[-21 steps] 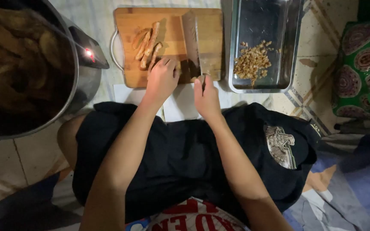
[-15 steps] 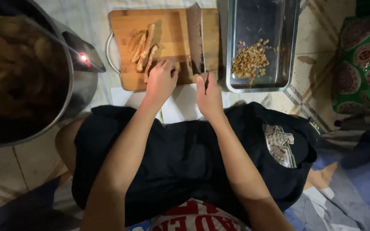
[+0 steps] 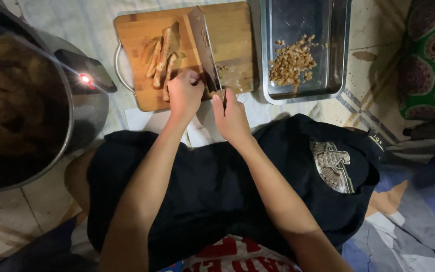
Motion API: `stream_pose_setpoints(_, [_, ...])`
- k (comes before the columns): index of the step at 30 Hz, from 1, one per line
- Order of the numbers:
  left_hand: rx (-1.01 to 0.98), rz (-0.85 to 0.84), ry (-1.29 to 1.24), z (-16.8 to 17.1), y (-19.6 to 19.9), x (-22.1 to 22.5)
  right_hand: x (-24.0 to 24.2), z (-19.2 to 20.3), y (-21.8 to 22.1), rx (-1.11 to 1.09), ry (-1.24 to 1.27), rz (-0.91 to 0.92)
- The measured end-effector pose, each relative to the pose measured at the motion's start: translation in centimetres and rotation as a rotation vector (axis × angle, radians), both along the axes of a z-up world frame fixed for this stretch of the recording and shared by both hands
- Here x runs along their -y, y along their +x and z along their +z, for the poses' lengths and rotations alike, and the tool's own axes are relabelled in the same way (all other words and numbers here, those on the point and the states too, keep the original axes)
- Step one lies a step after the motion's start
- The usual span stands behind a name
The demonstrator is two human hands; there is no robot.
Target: Cutting strips of food into smaller pieces using a cleaver on a wooden cutting board while sitting on the floor.
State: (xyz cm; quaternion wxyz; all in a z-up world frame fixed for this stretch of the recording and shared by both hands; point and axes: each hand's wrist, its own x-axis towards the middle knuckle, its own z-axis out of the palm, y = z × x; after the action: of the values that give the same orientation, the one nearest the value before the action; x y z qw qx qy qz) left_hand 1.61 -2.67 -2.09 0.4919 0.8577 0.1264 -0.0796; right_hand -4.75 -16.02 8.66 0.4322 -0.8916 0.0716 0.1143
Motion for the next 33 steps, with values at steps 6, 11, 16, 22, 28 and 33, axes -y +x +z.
stream_pose_setpoints(6, [-0.112,0.067,-0.032,0.6,0.3,-0.1,-0.6,0.7,-1.9,-0.098,-0.134,0.03])
stream_pose_setpoints(11, [-0.143,0.066,-0.039,3.0,0.7,-0.1,-1.5,2.1,-3.0,-0.153,-0.263,0.096])
stream_pose_setpoints(16, [-0.201,0.036,0.006,1.9,1.4,0.1,-2.4,2.0,-2.6,-0.107,-0.394,0.154])
stream_pose_setpoints(22, [-0.278,0.045,0.018,4.0,1.6,0.0,-1.4,2.5,-2.2,-0.064,-0.266,0.122])
stream_pose_setpoints(28, [-0.261,0.045,0.018,4.9,1.6,0.2,-0.5,2.0,-2.1,-0.061,-0.228,0.135])
stream_pose_setpoints(33, [-0.257,0.077,-0.022,4.6,1.5,0.3,0.1,2.1,-2.5,-0.085,-0.181,0.114])
